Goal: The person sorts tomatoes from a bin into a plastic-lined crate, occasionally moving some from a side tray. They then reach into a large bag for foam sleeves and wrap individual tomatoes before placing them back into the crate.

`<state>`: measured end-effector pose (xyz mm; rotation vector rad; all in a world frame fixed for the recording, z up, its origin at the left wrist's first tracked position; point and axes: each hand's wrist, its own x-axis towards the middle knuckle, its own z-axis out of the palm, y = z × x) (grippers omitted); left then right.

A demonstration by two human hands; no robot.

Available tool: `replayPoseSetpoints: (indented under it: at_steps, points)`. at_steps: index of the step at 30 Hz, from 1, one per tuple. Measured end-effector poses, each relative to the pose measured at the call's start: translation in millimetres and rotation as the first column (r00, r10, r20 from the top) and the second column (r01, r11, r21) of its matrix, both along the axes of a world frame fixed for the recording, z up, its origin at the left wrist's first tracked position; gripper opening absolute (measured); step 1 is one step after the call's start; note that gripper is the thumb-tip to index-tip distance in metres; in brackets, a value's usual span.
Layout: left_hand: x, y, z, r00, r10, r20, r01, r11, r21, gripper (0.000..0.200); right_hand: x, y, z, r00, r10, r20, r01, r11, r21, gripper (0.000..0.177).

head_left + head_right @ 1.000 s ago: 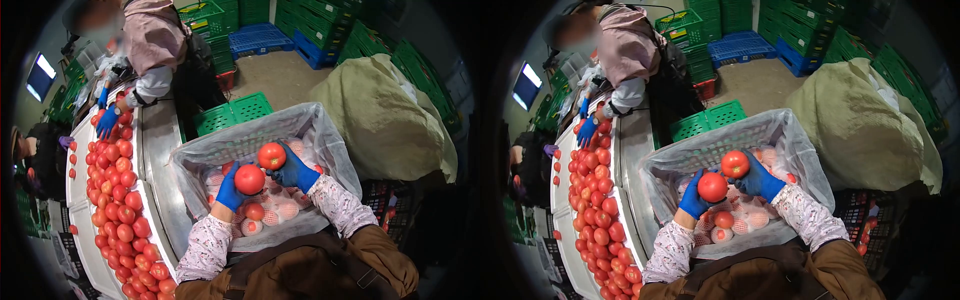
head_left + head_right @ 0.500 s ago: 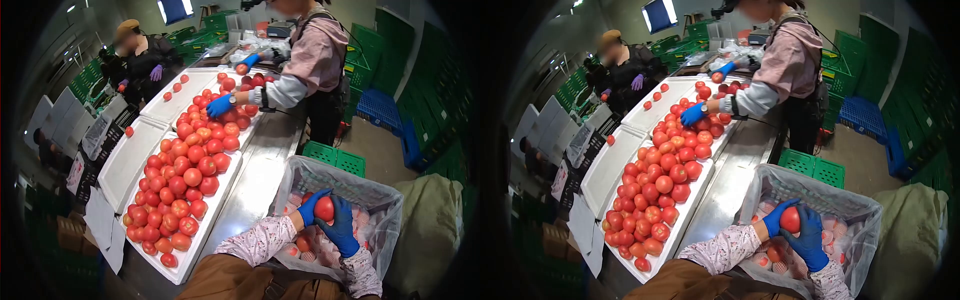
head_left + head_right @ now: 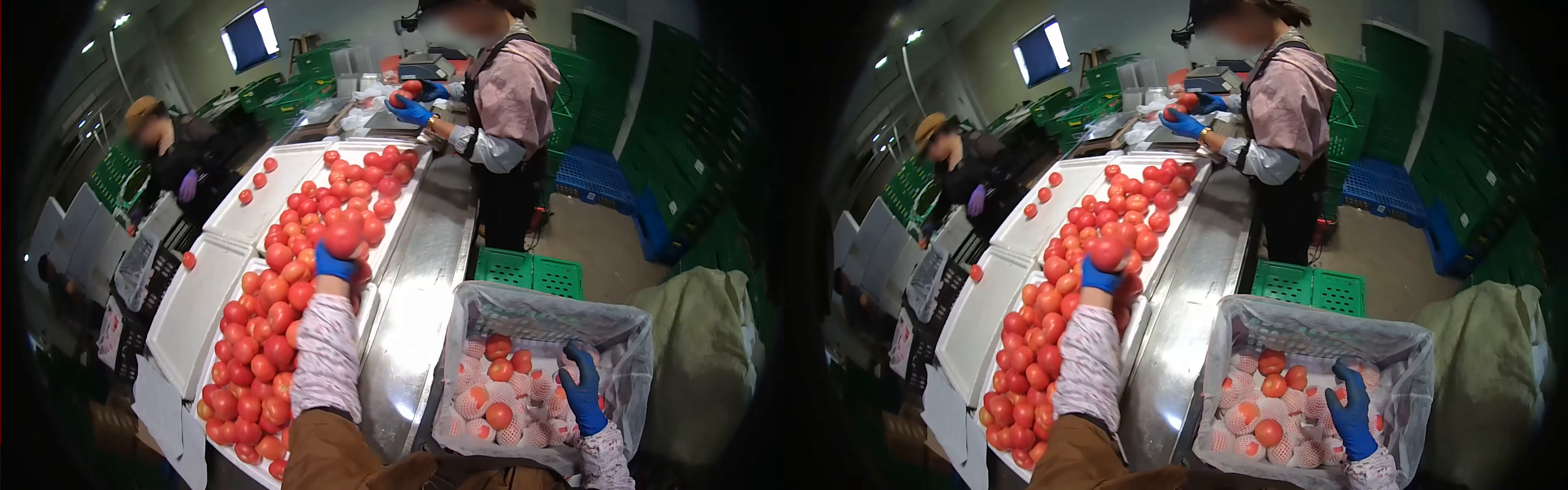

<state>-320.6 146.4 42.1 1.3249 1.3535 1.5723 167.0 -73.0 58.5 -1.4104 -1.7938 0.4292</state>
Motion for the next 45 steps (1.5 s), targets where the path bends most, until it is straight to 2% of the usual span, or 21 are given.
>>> replayPoseSetpoints:
  at_steps: [1, 2, 6, 7, 8, 9, 10, 11, 12, 14, 16, 22, 26, 28, 30, 31, 32, 33, 34, 39, 45]
  points:
    - [-20.3, 14.6, 0.2, 0.776, 0.207, -0.595, -0.155, 0.978, 0.138, 0.017, 10.4, -3.7, -7.1, 0.998, -0.019, -0.067, 0.013, 0.996, -0.084, 0.042]
    - [-48.7, 31.8, -6.7, 0.210, 0.378, -0.902, -0.182, 0.921, 0.344, 0.017, 15.6, -7.7, -10.1, 0.990, -0.046, -0.134, 0.023, 0.985, -0.170, 0.040]
    - [-131.7, 97.2, -67.0, 0.212, 0.250, -0.945, -0.316, 0.932, 0.175, 0.029, 25.9, -11.9, -17.5, 0.990, -0.069, -0.120, 0.050, 0.986, -0.156, 0.034]
    - [-117.3, 81.7, -46.6, 0.602, 0.351, -0.718, -0.324, 0.928, 0.183, 0.045, 29.2, -11.2, -17.9, 0.994, -0.068, -0.086, 0.054, 0.986, -0.161, 0.033]
    - [-62.9, 37.2, 25.2, 0.566, 0.233, -0.790, -0.463, 0.883, -0.071, 0.069, 30.2, -8.9, -19.3, 0.996, -0.070, -0.053, 0.059, 0.981, -0.183, 0.033]
    - [-109.9, 69.9, -20.8, 0.469, 0.384, -0.796, -0.466, 0.873, 0.147, 0.068, 33.7, -5.1, -23.7, 0.998, -0.055, -0.024, 0.049, 0.978, -0.202, 0.034]
    - [-41.5, 24.0, 47.3, 0.698, 0.197, -0.688, -0.277, 0.961, -0.005, 0.075, 36.8, 1.1, -29.6, 0.999, -0.028, -0.035, 0.019, 0.972, -0.234, 0.035]
    - [-85.4, 62.5, -1.0, 0.967, 0.149, -0.208, -0.172, 0.981, -0.094, 0.069, 36.4, 8.9, -34.5, 0.997, -0.033, -0.063, 0.012, 0.949, -0.314, 0.035]
    - [-125.9, 97.9, -45.7, 0.926, 0.143, 0.349, -0.121, 0.989, -0.085, 0.063, 36.1, 18.9, -48.1, 0.998, -0.010, -0.065, -0.012, 0.944, -0.329, 0.036]
    - [-8.0, 33.7, 33.5, 0.728, 0.307, 0.613, -0.203, 0.951, -0.235, 0.050, 26.4, 42.9, -82.6, 0.991, 0.052, -0.120, -0.090, 0.938, -0.334, 0.039]
    - [53.2, 2.2, 44.6, 0.694, 0.083, 0.715, 0.029, 0.989, -0.143, 0.032, 0.6, 66.8, -108.2, 0.995, 0.084, -0.061, -0.101, 0.918, -0.385, 0.044]
    - [216.8, -135.2, 58.6, 0.646, -0.239, 0.725, 0.537, 0.817, -0.209, 0.036, -75.5, 96.3, -184.2, 0.995, -0.014, 0.098, 0.041, 0.961, -0.275, 0.027]
    - [254.5, -165.1, 28.7, 0.629, -0.169, 0.759, 0.608, 0.716, -0.344, 0.035, -86.4, 102.4, -200.6, 0.981, -0.113, -0.157, 0.056, 0.942, -0.332, 0.020]
    - [258.7, -168.2, 14.3, 0.650, -0.142, 0.747, 0.601, 0.697, -0.391, 0.034, -77.2, 92.6, -175.0, 0.997, -0.062, 0.050, 0.071, 0.979, -0.193, 0.024]
    - [260.9, -169.6, 4.3, 0.745, -0.112, 0.658, 0.525, 0.706, -0.475, 0.033, -69.6, 85.8, -152.4, 0.952, -0.222, -0.210, 0.134, 0.921, -0.366, 0.035]
    - [263.1, -167.9, -3.6, 0.779, -0.140, 0.611, 0.499, 0.728, -0.469, 0.031, -52.2, 92.4, -172.2, 0.729, -0.148, -0.668, -0.319, 0.790, -0.523, 0.050]
    - [268.4, -167.4, -4.9, 0.771, -0.152, 0.618, 0.512, 0.725, -0.461, 0.031, -43.4, 90.0, -155.1, 0.734, -0.153, -0.662, -0.305, 0.797, -0.522, 0.050]
    - [275.8, -166.9, -4.7, 0.776, -0.188, 0.602, 0.517, 0.737, -0.437, 0.030, -34.7, 83.7, -122.9, 0.348, -0.434, -0.831, -0.594, 0.584, -0.553, 0.054]
    - [283.7, -165.8, -3.4, 0.780, -0.225, 0.584, 0.522, 0.747, -0.410, 0.030, -27.9, 76.7, -92.9, -0.048, -0.720, -0.693, -0.841, 0.404, -0.361, 0.058]
    - [318.9, -165.6, 8.9, 0.755, -0.566, 0.332, 0.649, 0.715, -0.259, 0.054, -2.4, 53.0, -36.4, -0.005, -0.733, -0.680, -0.920, 0.271, -0.285, 0.065]
    - [330.6, -168.3, 2.5, 0.643, -0.526, 0.557, 0.753, 0.567, -0.333, 0.051, 6.4, 40.8, -43.4, 0.201, -0.677, -0.708, -0.928, 0.100, -0.359, 0.069]
